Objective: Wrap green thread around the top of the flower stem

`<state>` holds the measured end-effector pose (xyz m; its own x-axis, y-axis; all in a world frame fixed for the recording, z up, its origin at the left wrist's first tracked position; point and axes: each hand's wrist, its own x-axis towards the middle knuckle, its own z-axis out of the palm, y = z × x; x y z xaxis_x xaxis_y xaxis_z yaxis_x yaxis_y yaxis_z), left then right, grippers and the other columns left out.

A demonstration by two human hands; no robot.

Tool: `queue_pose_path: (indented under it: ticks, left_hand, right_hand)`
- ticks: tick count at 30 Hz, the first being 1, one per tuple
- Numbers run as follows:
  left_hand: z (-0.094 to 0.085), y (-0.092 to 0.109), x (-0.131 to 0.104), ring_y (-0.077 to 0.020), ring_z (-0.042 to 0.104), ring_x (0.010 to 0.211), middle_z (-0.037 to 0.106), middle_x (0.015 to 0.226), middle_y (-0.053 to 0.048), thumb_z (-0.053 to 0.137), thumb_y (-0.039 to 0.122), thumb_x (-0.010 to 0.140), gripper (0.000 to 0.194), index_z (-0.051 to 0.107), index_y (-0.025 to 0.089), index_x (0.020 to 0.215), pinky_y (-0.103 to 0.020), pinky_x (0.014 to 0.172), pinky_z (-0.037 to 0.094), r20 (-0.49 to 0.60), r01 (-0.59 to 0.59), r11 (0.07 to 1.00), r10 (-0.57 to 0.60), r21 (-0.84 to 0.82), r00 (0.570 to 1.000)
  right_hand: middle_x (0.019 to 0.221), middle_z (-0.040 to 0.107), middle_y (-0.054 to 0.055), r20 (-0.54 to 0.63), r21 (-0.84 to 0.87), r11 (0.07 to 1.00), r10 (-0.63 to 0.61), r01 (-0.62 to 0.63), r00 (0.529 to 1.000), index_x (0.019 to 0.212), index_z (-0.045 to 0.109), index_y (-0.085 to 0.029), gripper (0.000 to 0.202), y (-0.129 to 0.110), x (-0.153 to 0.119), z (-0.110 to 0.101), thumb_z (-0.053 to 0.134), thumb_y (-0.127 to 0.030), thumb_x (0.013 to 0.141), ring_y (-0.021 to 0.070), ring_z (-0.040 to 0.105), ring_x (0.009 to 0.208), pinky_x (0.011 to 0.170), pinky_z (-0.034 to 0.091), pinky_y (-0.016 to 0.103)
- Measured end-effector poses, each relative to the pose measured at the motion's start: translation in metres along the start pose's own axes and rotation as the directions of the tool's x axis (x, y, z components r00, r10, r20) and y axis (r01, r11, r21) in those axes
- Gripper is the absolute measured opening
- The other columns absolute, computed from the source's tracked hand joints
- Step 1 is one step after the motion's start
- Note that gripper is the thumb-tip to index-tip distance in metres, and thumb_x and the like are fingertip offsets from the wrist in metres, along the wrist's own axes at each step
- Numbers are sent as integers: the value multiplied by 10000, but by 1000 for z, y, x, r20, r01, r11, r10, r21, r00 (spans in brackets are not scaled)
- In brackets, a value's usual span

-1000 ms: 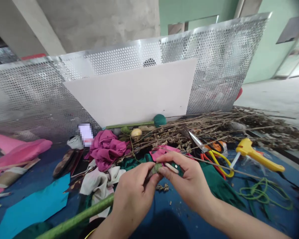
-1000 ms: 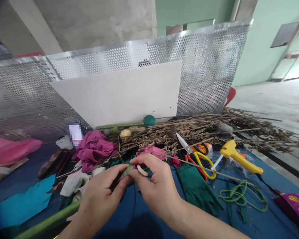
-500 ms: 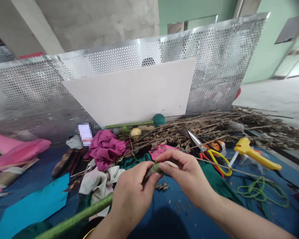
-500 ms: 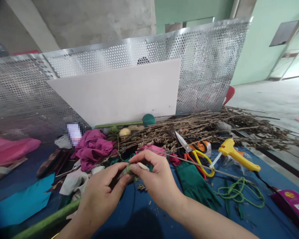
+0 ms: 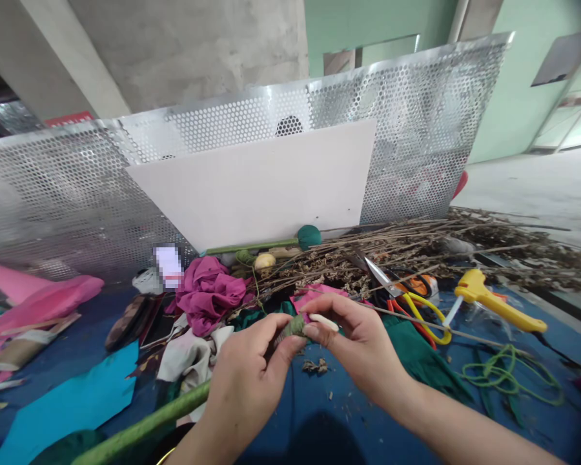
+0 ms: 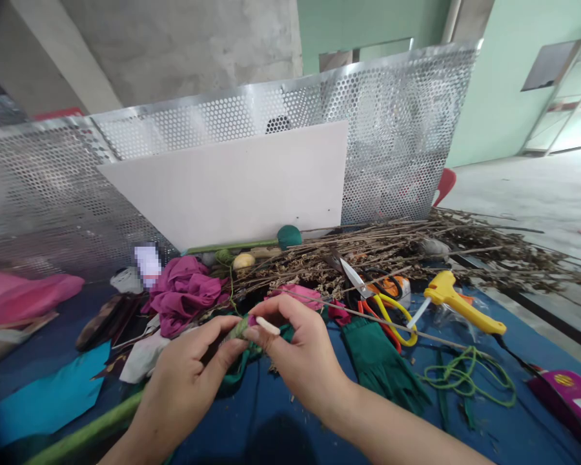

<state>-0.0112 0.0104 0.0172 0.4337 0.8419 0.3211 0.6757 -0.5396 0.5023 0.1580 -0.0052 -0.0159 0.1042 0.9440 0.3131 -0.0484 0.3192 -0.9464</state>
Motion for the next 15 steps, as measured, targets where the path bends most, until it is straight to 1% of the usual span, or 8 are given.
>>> queue_pose_path:
  ticks: [2,3,5,7,8,10,11,15]
  left_hand:
    - [-8,0,2,-186,646,711,704,791,-9,505,400,912,232,643,213,917,-259,626,447,70,38,996,-32,-84,997]
    - [-12,0,5,-170,623,682,681,753,-2,502,398,914,237,640,207,887,-248,611,436,129,69,988,-51,-139,990]
    - [-20,-2,12,-124,534,574,597,639,21,494,399,919,271,625,189,809,-215,536,385,269,160,950,-86,-267,959]
    - [-24,-4,23,-82,413,477,514,575,44,506,425,910,299,611,170,793,-185,444,288,416,300,861,-116,-411,902]
    - [-26,-6,29,-70,370,455,493,563,49,510,441,904,313,612,161,808,-179,424,250,492,375,803,-118,-464,862]
    - [-27,-8,40,-55,319,415,468,532,57,544,487,875,356,605,149,786,-172,394,202,600,470,722,-95,-508,794]
    - [-27,-10,44,-50,313,406,472,530,55,553,507,866,377,601,144,775,-169,385,197,642,504,693,-78,-515,763]
    - [-27,-14,52,-41,321,401,490,550,45,594,568,826,439,613,131,792,-157,363,206,721,578,638,-50,-510,691]
  right_hand:
    - [944,685,30,92,-24,998,-57,59,994,965,684,-219,292,-5,2,-5,777,-327,710,201,620,901,800,499,325]
    - [1001,680,36,133,-32,997,-70,75,989,1016,675,-228,366,-8,3,-8,799,-333,688,214,614,954,841,493,342]
    - [1056,671,40,153,-41,996,-74,81,985,1061,660,-239,403,-11,7,-15,801,-320,693,219,606,986,880,480,361]
    - [1037,673,33,141,-30,996,-79,84,987,1035,668,-239,320,-10,10,-19,770,-288,736,206,612,952,869,480,352]
    - [1024,674,30,140,-20,996,-85,88,987,1017,675,-237,288,-8,11,-20,763,-273,745,202,614,942,859,480,345]
    - [1000,676,28,138,2,996,-93,93,986,998,686,-234,272,-4,13,-19,768,-262,740,201,613,927,843,481,334]
    - [988,678,30,133,16,996,-87,86,987,991,691,-230,264,-2,13,-17,767,-266,741,200,612,914,832,482,333]
    - [938,688,35,95,97,995,-35,26,995,948,704,-213,238,5,9,-10,770,-294,733,192,608,835,786,490,331]
